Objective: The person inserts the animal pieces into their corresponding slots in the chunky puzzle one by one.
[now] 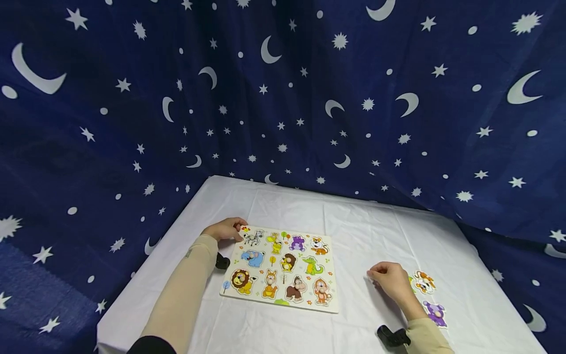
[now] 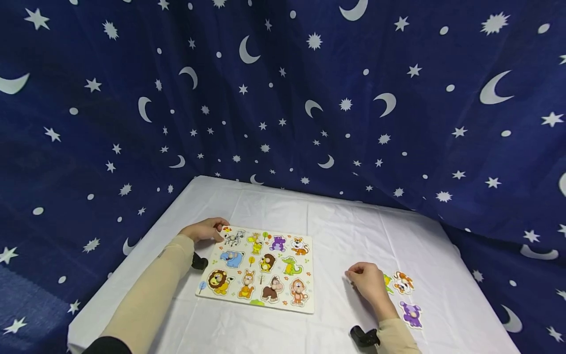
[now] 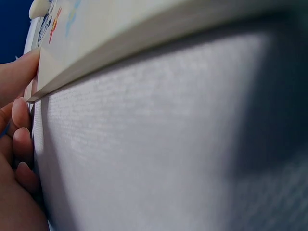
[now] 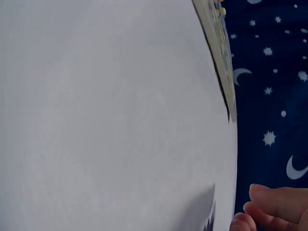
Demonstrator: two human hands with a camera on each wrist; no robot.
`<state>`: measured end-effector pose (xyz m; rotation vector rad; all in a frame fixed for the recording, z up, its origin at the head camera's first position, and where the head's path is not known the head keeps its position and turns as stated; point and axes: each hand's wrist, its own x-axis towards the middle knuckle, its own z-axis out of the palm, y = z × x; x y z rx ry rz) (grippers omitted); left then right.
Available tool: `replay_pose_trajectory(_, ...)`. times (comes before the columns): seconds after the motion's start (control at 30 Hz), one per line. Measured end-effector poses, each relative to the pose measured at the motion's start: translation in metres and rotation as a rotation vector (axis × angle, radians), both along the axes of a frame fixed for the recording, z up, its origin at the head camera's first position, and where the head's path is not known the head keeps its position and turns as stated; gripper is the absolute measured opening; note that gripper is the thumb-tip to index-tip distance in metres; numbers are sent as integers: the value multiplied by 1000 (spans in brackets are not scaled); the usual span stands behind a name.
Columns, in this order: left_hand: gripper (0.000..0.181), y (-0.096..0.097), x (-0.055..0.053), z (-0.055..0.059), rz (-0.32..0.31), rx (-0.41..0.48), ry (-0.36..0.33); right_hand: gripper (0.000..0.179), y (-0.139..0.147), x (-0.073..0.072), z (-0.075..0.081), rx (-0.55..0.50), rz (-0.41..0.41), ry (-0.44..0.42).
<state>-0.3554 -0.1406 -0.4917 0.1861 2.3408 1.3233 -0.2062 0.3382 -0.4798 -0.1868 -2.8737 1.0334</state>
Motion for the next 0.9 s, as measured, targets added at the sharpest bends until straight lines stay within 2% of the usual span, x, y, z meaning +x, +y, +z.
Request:
replay_pose_trajectory(0.2,50,-2,1,7,8,15,-12,10,14,-4,2,59,-82,52)
replay_pose_trajectory(0.5,53,-2,5,3,6,-11,12,13,37,-1,-1,183,-188,109)
replay_pose_trajectory(0.7,49,-4,6,7,-18,10,19,16,50,-3,0,195,-246,92)
replay_pose_trajectory(0.9,51,-1,2,2,23,-11,8,17,61,-4,-1,204,-235,44)
